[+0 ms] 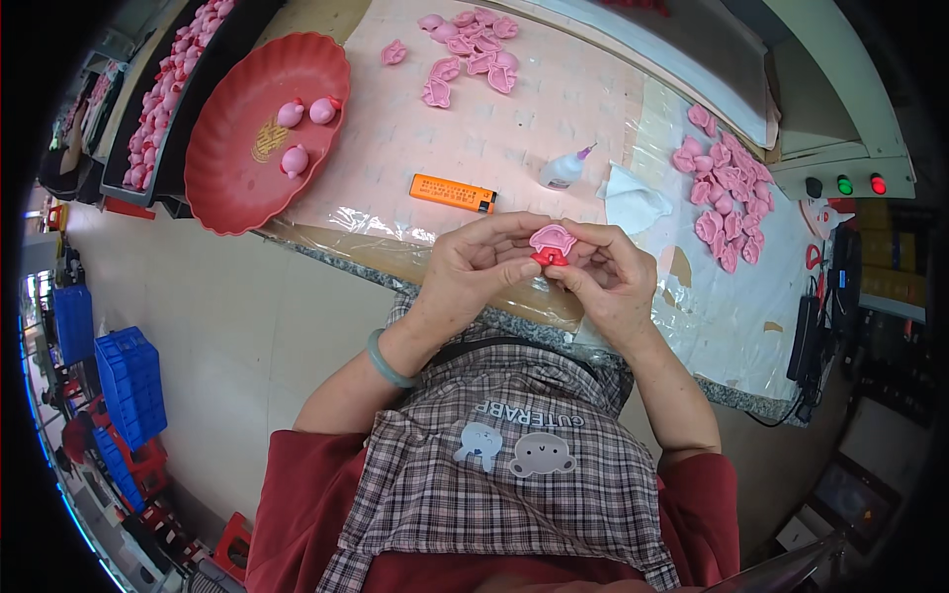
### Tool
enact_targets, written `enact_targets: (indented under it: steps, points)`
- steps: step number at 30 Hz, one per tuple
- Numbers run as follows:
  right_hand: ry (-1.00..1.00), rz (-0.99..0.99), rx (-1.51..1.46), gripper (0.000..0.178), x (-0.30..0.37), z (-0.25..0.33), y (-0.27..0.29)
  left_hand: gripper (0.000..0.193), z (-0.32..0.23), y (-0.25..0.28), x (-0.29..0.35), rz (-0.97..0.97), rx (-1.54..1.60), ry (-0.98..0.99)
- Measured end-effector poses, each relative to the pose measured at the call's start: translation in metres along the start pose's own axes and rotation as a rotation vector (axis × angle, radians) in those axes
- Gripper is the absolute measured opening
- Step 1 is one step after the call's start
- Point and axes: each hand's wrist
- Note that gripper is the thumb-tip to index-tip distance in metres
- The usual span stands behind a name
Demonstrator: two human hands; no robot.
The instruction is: Gluing together small pink and red plastic components to assemble toy parts at a factory workbench.
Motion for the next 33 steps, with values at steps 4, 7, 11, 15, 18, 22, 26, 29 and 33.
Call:
enact_targets:
  steps: [4,7,11,15,18,22,26,29,33]
  points:
    - [-0.006,0.033,0.104,0.047,-0.007,0.014,0.007,0.043,-0.004,0.001,0.0,0.039,0.027,-0.044]
    - [0.022,0.065,0.203,0.054,-0.011,0.021,0.022,0.042,-0.007,0.002,0.001,-0.015,0.102,-0.007]
    - [0.011,-0.166,0.405,0.056,-0.033,0.02,0.033,0.042,-0.005,0.003,0.0,-0.053,0.146,-0.03]
    - [0.063,-0.156,0.533,0.056,-0.053,0.009,0.03,0.042,-0.003,0.007,-0.001,-0.036,0.131,-0.021]
    - [-0.007,-0.093,0.442,0.049,-0.058,0.002,0.023,0.042,-0.006,0.006,0.001,-0.02,0.172,-0.025]
    - [-0.062,-0.095,0.409,0.039,-0.058,0.0,0.025,0.042,-0.004,0.005,0.001,0.017,0.215,-0.041]
    - [0.073,-0.127,0.211,0.032,-0.049,0.008,0.032,0.043,-0.007,0.005,0.002,0.005,0.199,-0.013]
    - [0.034,-0.179,-0.291,0.034,-0.038,0.017,0.031,0.044,-0.011,0.001,0.003,0.005,0.185,-0.012]
    - [0.01,-0.12,-0.32,0.041,-0.021,0.012,0.051,0.045,-0.011,-0.007,-0.001,0.048,0.274,0.01]
Point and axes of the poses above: each hand's wrist, its own x-axis away from the middle knuckle, its own y-axis out of the back of the hand, z = x × y, and after that the axes turned 11 degrees about z, right-handed
